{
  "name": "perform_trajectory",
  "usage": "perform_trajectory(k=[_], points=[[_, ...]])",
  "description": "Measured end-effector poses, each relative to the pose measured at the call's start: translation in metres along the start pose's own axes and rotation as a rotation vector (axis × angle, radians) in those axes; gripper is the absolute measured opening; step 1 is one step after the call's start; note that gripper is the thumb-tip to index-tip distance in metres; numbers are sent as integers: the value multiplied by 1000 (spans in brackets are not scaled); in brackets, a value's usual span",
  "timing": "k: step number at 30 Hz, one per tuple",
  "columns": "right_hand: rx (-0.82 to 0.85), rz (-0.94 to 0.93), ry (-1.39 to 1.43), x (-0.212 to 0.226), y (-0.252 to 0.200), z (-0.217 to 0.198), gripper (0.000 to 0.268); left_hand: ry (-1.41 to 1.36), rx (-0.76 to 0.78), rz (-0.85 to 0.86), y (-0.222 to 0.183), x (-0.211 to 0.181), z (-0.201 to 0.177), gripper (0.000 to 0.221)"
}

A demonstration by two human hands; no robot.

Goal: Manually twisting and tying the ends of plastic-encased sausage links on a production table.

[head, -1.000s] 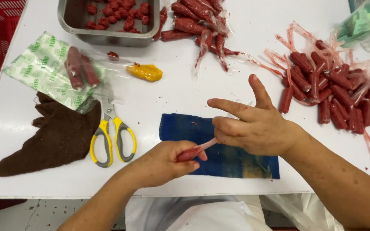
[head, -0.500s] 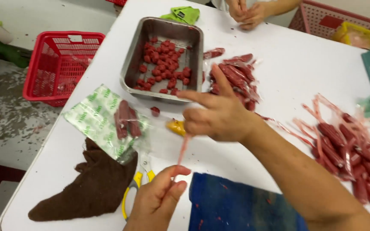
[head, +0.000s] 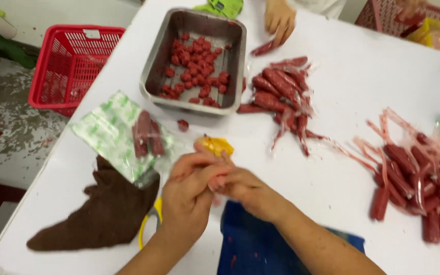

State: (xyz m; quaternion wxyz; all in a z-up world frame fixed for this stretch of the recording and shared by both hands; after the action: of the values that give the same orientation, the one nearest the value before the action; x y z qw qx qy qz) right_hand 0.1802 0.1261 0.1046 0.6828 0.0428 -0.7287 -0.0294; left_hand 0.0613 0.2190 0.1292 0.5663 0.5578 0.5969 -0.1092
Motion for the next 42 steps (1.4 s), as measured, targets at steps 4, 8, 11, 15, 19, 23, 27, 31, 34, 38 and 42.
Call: perform_trajectory(k=[4, 8, 11, 15, 19, 23, 27, 31, 34, 38, 42], points=[[-95, -94, -281, 48, -58, 3, 29, -820, 150, -141, -1, -33, 24, 46], [-30, 58, -613, 56, -116, 12, 34, -397, 345, -37, -37, -57, 40, 31], [-21, 52, -911, 49, -159, 14, 20, -383, 465, -133, -70, -77, 37, 31], [-62, -63, -1446, 30, -197, 35, 13, -1401, 292, -683, -130, -26, 41, 84], [235, -57, -1406, -7, -198, 69, 15, -1309, 802, -1442, -184, -42, 120, 39], [356, -21, -889, 21, -212, 54, 21, -713, 917, -921, -175, -31, 115, 11], [154, 41, 3, 56, -222, 48, 13, 172, 1021, 70, -124, -44, 106, 24], [-570, 69, 752, -7, -239, 70, 18, -478, 615, -93, -151, -24, 178, 20], [-951, -9, 685, -23, -235, 68, 7, -1524, 299, -798, -154, -46, 213, 35], [-860, 15, -356, 5, -234, 43, 12, -300, 422, -160, -95, -66, 157, 8], [-161, 94, -485, 25, -231, 11, 18, 612, 411, 493, -68, -77, 128, 16]])
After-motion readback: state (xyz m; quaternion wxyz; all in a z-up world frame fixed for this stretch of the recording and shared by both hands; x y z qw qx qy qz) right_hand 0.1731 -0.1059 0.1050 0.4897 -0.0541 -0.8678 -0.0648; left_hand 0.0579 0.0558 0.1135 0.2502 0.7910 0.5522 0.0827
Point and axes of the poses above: each hand's wrist, its own y-axis towards the middle knuckle, its own z-axis out of the palm, x = y × z, the point moved 3 cm from there along y, towards the middle knuckle, and after that the axes turned 13 degrees about x, right-handed, at the moved point
